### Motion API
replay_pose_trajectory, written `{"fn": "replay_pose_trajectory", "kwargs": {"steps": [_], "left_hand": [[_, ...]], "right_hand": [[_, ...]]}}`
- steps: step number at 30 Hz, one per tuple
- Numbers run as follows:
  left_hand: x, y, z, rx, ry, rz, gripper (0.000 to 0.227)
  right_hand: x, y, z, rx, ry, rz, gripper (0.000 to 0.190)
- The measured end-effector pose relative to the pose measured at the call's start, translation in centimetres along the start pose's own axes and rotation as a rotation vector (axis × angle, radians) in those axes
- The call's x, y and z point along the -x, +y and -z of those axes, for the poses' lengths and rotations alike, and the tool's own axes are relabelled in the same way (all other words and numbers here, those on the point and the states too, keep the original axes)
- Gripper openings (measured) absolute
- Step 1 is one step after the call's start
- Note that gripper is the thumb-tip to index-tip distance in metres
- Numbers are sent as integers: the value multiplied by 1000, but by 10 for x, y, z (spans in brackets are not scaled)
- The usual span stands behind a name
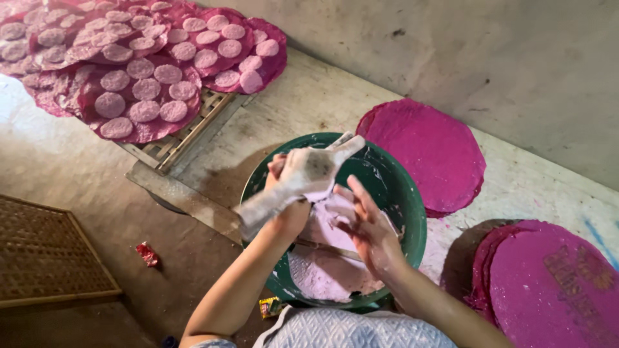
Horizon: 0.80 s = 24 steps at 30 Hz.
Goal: The person is applying small pink rounds onto larger magenta discs using a handheld application tool and a pink paste from a green bucket.
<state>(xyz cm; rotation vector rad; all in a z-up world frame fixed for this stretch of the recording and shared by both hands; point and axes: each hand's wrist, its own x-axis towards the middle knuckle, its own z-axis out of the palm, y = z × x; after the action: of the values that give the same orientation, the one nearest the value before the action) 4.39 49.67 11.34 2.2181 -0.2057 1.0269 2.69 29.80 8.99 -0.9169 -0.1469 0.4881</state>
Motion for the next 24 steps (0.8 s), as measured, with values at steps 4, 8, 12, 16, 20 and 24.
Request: {"fn": "replay_pose_trajectory", "kwargs": {"steps": [4, 8, 12, 16, 20, 24], "left_hand": [[-3, 14, 5, -12, -156, -37, 33], [9, 4, -9, -45, -140, -37, 33], [14, -24, -27, -122, -46, -54, 33], [14, -42, -37, -167, 39, -124, 24], [17, -43, -39, -280, -1, -133, 19], [16, -45, -43, -464, -29, -142, 11]], "right_hand": [[-12, -9, -28, -60, 24, 94, 86], [-20, -6, -22, -10, 8, 121, 82], [-25, 12, -14, -12, 63, 118, 74], [-26, 24, -5, -40, 64, 148, 72], [-20, 33, -5, -65, 133, 75, 71], [-15, 34, -17, -45, 166, 25, 67]]}}
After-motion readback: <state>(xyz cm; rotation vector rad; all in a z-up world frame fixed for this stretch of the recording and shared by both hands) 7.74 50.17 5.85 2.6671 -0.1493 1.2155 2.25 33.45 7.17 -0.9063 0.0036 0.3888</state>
